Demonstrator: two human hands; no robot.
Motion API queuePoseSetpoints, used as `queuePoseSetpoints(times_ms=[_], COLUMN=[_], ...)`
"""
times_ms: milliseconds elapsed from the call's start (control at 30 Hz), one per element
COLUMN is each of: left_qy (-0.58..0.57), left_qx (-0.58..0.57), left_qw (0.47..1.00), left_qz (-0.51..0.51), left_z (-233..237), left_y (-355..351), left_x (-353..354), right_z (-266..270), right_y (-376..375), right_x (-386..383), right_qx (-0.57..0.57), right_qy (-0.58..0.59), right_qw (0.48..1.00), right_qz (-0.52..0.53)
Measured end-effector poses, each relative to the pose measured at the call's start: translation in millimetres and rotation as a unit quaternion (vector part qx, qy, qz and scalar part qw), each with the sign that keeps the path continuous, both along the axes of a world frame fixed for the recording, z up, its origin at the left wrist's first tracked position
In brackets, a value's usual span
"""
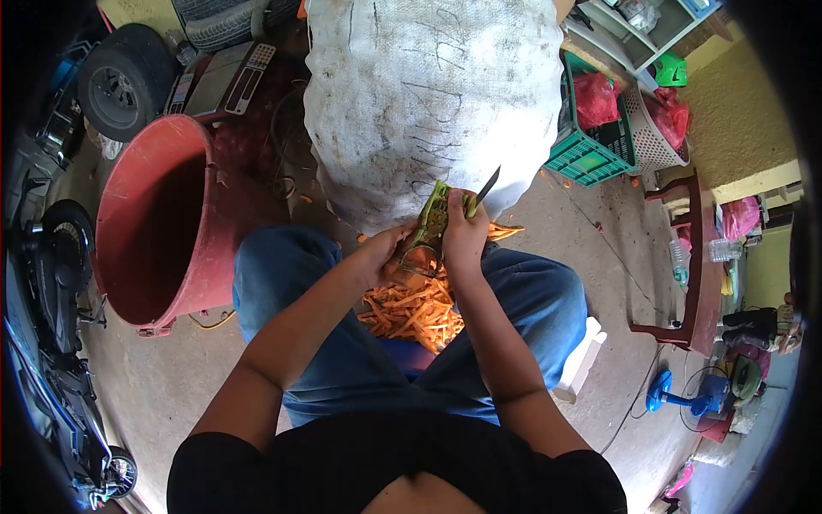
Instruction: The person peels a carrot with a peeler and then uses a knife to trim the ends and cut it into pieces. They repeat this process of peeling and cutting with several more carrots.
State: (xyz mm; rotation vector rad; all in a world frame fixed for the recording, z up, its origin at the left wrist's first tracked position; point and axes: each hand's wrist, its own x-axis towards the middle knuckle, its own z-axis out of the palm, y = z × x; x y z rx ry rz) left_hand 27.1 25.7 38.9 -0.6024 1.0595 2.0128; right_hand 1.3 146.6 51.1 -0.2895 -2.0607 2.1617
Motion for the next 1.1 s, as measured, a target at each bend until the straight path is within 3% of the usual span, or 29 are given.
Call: queuePoseSetpoints(times_ms=[400, 667, 833, 900, 967, 1033, 1100], left_qy=[0.003, 0.029, 0.027, 0.027, 0.026, 0.050, 0.030], left_qx=[0.035, -0.003, -0.025, -0.011, 0.004, -0.094, -0.053], left_qw=[0.999, 0.999, 0.999, 0.999, 0.999, 0.990, 0.995], left_qz=[-0.007, -0.013, -0.007, -0.023, -0.041, -0.095, -0.075], left_z=[-10, -13, 14, 1, -8, -5, -4], left_y=[-1, -1, 4, 5, 5, 7, 9], left_x=[-1, 1, 2, -1, 2, 10, 10], right_z=[-13, -11, -13, -16, -20, -24, -22], right_y=[1, -3, -3, -1, 10, 24, 33], right_x=[-3, -1, -1, -6, -16, -28, -37], right_qx=[0.043, 0.186, 0.219, 0.230, 0.276, 0.269, 0.297], right_qy=[0.021, 0.081, 0.085, 0.083, 0.065, 0.086, 0.089], right_qw=[0.999, 0.977, 0.969, 0.966, 0.951, 0.949, 0.931], right_qz=[-0.024, -0.072, -0.080, -0.082, -0.121, -0.141, -0.193])
